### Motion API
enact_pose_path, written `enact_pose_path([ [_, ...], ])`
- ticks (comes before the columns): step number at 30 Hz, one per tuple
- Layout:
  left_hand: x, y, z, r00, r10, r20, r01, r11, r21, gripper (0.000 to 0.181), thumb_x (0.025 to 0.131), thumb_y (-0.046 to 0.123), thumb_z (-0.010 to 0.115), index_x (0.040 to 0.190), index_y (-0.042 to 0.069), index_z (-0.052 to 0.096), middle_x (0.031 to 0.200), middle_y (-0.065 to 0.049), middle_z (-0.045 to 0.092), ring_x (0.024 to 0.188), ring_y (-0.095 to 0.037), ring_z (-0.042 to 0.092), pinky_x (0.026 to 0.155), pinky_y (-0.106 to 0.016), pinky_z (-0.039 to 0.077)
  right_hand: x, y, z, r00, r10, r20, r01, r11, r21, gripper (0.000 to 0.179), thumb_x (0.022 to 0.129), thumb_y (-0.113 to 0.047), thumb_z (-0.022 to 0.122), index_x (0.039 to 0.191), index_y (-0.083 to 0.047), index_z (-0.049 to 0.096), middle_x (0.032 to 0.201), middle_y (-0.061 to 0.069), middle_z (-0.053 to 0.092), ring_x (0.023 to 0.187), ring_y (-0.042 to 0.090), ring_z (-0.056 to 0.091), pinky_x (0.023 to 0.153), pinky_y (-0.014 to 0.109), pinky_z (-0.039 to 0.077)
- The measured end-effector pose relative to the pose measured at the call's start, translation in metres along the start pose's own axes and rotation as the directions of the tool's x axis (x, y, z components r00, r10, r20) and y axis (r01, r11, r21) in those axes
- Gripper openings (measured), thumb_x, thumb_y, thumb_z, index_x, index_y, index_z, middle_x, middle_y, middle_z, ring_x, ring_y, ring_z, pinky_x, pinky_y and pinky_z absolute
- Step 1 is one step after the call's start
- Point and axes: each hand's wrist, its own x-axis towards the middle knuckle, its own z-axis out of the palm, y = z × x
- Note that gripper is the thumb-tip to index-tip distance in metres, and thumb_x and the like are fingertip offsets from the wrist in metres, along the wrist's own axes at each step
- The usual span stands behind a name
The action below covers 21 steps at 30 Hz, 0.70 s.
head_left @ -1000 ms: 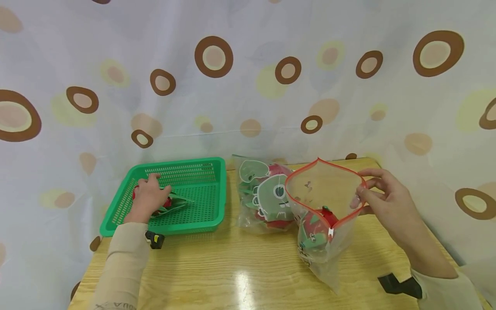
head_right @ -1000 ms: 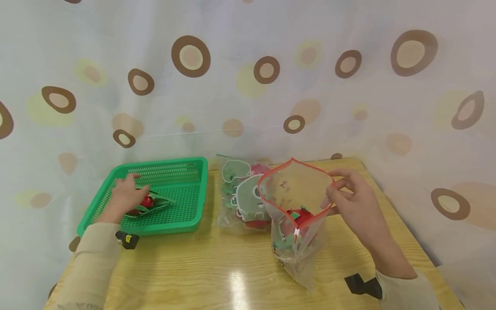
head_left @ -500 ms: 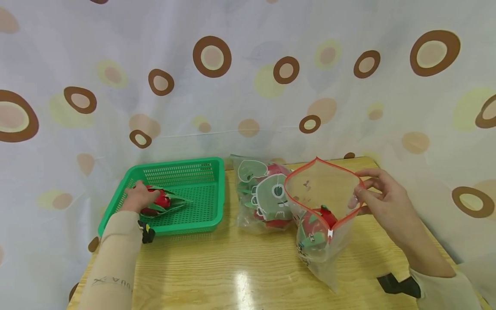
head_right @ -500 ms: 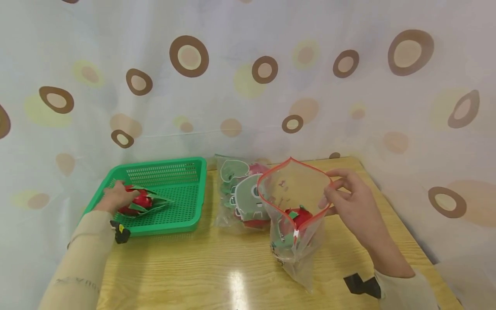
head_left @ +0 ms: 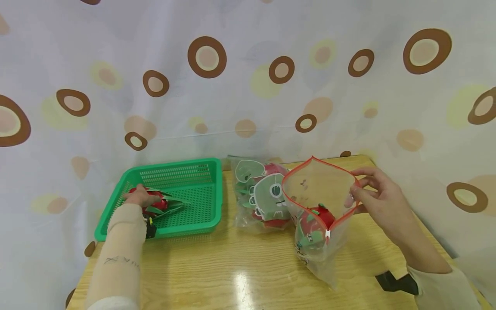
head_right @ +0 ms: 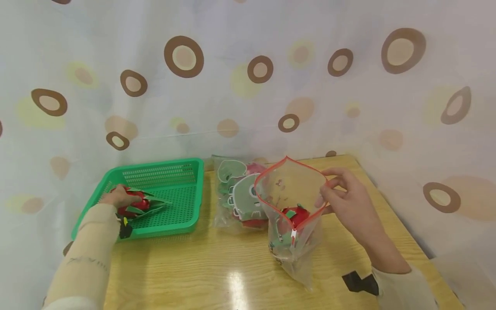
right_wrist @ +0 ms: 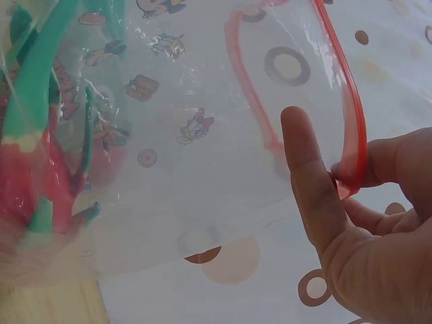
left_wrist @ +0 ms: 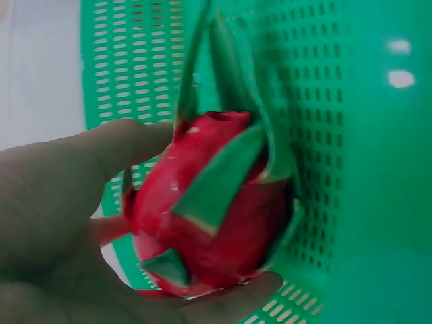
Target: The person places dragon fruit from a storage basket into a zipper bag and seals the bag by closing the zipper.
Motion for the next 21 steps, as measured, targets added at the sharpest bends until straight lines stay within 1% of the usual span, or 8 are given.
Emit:
enact_pose_path([
  [3, 0.009, -0.001, 0.008, 0.999, -0.025, -0.039, 0.025, 1.000, -0.002, 0.092, 0.091, 0.029, 0.063, 0.149, -0.007, 0.002, 0.140, -0.054, -0.006, 0.128, -0.067, 0.022, 0.100, -0.065, 0.043, 0.001, 0.000, 0.001, 1.000, 0.004, 0.001, -0.004, 1.000, -0.006, 0.030, 0.099, -0.008, 0.058, 0.127, -0.015, 0.052, 0.089, 0.004, 0.056, 0.066, 0.017, 0.071, 0.060, 0.030, 0.059],
  [8, 0.017, -0.003, 0.016, 0.994, -0.037, -0.105, 0.034, 0.999, -0.028, 0.092, 0.086, 0.026, 0.069, 0.148, -0.004, 0.008, 0.141, -0.052, -0.003, 0.132, -0.065, 0.012, 0.099, -0.067, 0.043, 0.002, 0.001, 0.003, 1.000, 0.005, 0.006, -0.005, 1.000, -0.012, 0.031, 0.099, -0.008, 0.058, 0.129, -0.014, 0.051, 0.090, 0.006, 0.056, 0.066, 0.018, 0.071, 0.060, 0.030, 0.059],
  [10, 0.015, -0.003, 0.016, 0.992, -0.029, -0.121, 0.024, 0.999, -0.049, 0.086, 0.086, 0.024, 0.069, 0.146, -0.003, 0.013, 0.141, -0.052, -0.001, 0.129, -0.065, 0.019, 0.096, -0.066, 0.045, 0.002, 0.001, 0.003, 1.000, 0.003, 0.006, -0.003, 1.000, -0.016, 0.031, 0.099, -0.008, 0.057, 0.129, -0.011, 0.050, 0.090, 0.006, 0.056, 0.066, 0.018, 0.071, 0.060, 0.030, 0.059],
  [12, 0.012, -0.004, 0.015, 0.993, -0.010, -0.122, 0.003, 0.998, -0.058, 0.080, 0.087, 0.023, 0.070, 0.141, -0.004, 0.018, 0.139, -0.053, -0.001, 0.125, -0.065, 0.026, 0.090, -0.061, 0.048, 0.002, 0.001, 0.003, 1.000, 0.000, 0.004, 0.000, 1.000, -0.028, 0.031, 0.099, -0.008, 0.057, 0.130, -0.010, 0.049, 0.089, 0.006, 0.056, 0.066, 0.018, 0.071, 0.060, 0.030, 0.060],
  [14, 0.008, -0.003, 0.013, 0.994, 0.009, -0.111, -0.016, 0.998, -0.067, 0.075, 0.087, 0.022, 0.071, 0.136, -0.004, 0.021, 0.138, -0.055, -0.006, 0.123, -0.065, 0.026, 0.083, -0.057, 0.049, 0.002, 0.001, 0.004, 1.000, -0.002, 0.005, 0.002, 0.999, -0.035, 0.032, 0.100, -0.008, 0.057, 0.130, -0.009, 0.048, 0.089, 0.006, 0.057, 0.065, 0.018, 0.071, 0.060, 0.030, 0.060],
  [15, 0.005, -0.002, 0.013, 0.995, 0.012, -0.101, -0.019, 0.997, -0.074, 0.073, 0.087, 0.022, 0.071, 0.134, -0.003, 0.022, 0.138, -0.055, -0.008, 0.118, -0.062, 0.033, 0.080, -0.053, 0.050, 0.002, 0.001, 0.004, 1.000, -0.003, 0.006, 0.003, 0.999, -0.033, 0.032, 0.100, -0.008, 0.057, 0.130, -0.008, 0.048, 0.089, 0.006, 0.057, 0.065, 0.018, 0.071, 0.060, 0.030, 0.060],
  [17, 0.000, 0.001, 0.012, 0.997, 0.017, -0.078, -0.022, 0.998, -0.061, 0.071, 0.087, 0.022, 0.073, 0.132, -0.001, 0.023, 0.137, -0.054, -0.006, 0.108, -0.057, 0.038, 0.075, -0.049, 0.048, 0.002, 0.001, 0.004, 1.000, -0.005, 0.005, 0.005, 0.999, -0.034, 0.032, 0.100, -0.008, 0.057, 0.130, -0.008, 0.048, 0.088, 0.005, 0.057, 0.065, 0.018, 0.071, 0.060, 0.030, 0.060],
  [21, -0.009, 0.012, 0.013, 1.000, -0.004, -0.021, 0.004, 1.000, 0.003, 0.072, 0.088, 0.025, 0.075, 0.133, 0.003, 0.023, 0.138, -0.049, -0.005, 0.092, -0.045, 0.044, 0.076, -0.048, 0.049, 0.002, 0.000, 0.004, 1.000, -0.007, 0.005, 0.008, 0.999, -0.035, 0.032, 0.100, -0.008, 0.057, 0.130, -0.006, 0.048, 0.088, 0.004, 0.056, 0.065, 0.017, 0.071, 0.060, 0.030, 0.059],
])
